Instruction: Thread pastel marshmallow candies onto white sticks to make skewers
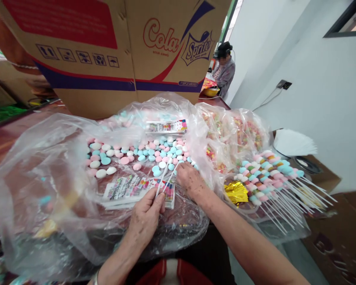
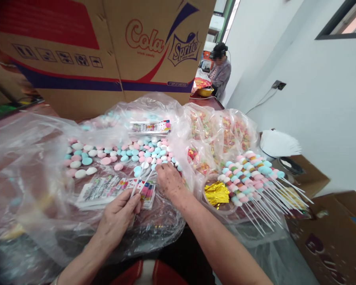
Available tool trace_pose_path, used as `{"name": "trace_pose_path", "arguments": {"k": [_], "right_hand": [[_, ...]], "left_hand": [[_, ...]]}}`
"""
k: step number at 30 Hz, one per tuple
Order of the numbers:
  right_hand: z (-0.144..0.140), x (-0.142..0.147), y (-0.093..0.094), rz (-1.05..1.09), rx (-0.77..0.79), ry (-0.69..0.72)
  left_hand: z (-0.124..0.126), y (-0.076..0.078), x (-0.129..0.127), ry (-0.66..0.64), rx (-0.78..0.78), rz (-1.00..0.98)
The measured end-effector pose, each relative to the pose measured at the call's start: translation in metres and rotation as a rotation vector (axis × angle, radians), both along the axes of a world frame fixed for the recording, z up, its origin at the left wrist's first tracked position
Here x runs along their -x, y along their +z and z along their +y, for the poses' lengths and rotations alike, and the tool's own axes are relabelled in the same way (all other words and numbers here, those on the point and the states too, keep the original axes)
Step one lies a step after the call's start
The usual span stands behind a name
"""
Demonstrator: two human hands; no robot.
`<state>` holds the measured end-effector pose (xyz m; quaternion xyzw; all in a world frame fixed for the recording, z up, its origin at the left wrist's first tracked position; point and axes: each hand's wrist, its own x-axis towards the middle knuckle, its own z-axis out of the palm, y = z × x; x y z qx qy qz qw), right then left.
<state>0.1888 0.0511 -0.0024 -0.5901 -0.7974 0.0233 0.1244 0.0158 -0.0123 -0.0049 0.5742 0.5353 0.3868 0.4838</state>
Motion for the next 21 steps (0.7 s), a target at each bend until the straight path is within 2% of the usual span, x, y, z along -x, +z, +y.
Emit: {"name": "trace_pose_path", "arguments": {"k": [2, 5, 8, 10, 14, 21], "right_hand": [[0.004, -0.005, -0.001, 0.268, 0.034, -0.126], [0.007, -0.015, 0.002, 0.89, 0.104, -0.257], [0.008, -0.021, 0.009, 1.489, 0.216, -0.263], [0.007, -0.022, 0.015, 1.708, 0.285, -0.258], [0.005, -0.02, 0.022, 1.815, 0.363, -0.252], [0.003, -0.017, 0.019, 1.723, 0.355, -0.225]], "left_hand": [[0.0, -0.001, 0.0, 0.001, -0.013, 0.012], [-0.001, -0.002, 0.001, -0.008, 0.014, 0.034], [-0.002, -0.003, 0.001, -0.027, 0.024, 0.04], [-0.002, -0.004, 0.001, -0.033, 0.001, 0.044], [0.0, -0.008, 0.001, -0.043, -0.032, 0.066], [0.001, -0.011, 0.0, -0.036, -0.023, 0.071]]}}
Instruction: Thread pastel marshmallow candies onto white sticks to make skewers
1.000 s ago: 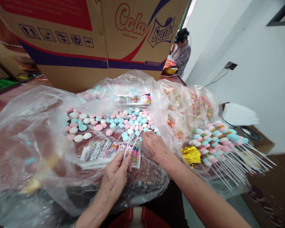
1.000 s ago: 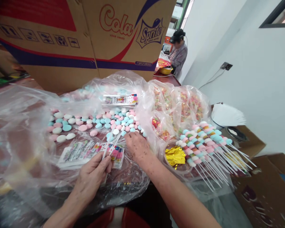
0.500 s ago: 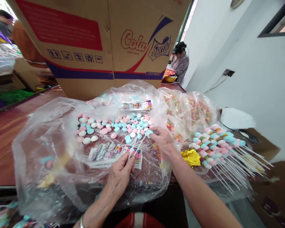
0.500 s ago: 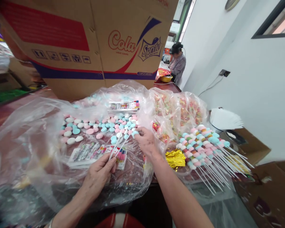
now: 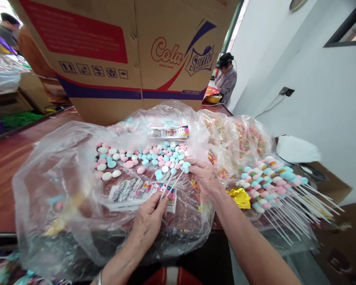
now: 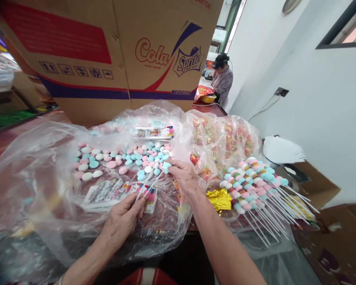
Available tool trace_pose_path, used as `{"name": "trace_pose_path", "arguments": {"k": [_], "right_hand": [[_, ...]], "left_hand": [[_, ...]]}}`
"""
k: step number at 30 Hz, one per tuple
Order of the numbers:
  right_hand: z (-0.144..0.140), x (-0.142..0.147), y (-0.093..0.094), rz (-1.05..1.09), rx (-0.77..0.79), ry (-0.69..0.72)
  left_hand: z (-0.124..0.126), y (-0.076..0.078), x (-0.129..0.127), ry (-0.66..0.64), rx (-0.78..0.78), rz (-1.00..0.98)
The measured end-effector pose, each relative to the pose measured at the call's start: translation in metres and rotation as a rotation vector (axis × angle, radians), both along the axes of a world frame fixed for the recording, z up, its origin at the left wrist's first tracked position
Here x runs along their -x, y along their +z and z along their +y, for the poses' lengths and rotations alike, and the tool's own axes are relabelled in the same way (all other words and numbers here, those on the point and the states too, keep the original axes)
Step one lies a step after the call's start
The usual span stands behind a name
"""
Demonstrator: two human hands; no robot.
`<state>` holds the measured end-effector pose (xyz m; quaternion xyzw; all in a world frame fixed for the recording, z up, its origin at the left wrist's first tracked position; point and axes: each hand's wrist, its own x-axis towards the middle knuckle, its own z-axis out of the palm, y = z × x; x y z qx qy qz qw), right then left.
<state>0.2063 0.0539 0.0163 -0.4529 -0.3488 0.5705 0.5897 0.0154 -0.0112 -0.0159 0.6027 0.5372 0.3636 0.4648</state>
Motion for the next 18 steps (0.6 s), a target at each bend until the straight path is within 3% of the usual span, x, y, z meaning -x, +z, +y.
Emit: {"name": "trace_pose_path", "arguments": {"k": [8, 18], "right_hand": [[0.004, -0.002, -0.009, -0.067, -0.035, 0.002], [-0.008, -0.005, -0.014, -0.506, -0.156, 0.094]], "left_hand": [[0.001, 0.002, -0.002, -0.012, 0.007, -0.013], [0.0, 0.001, -0.003, 0.037, -0.017, 0.001]]}}
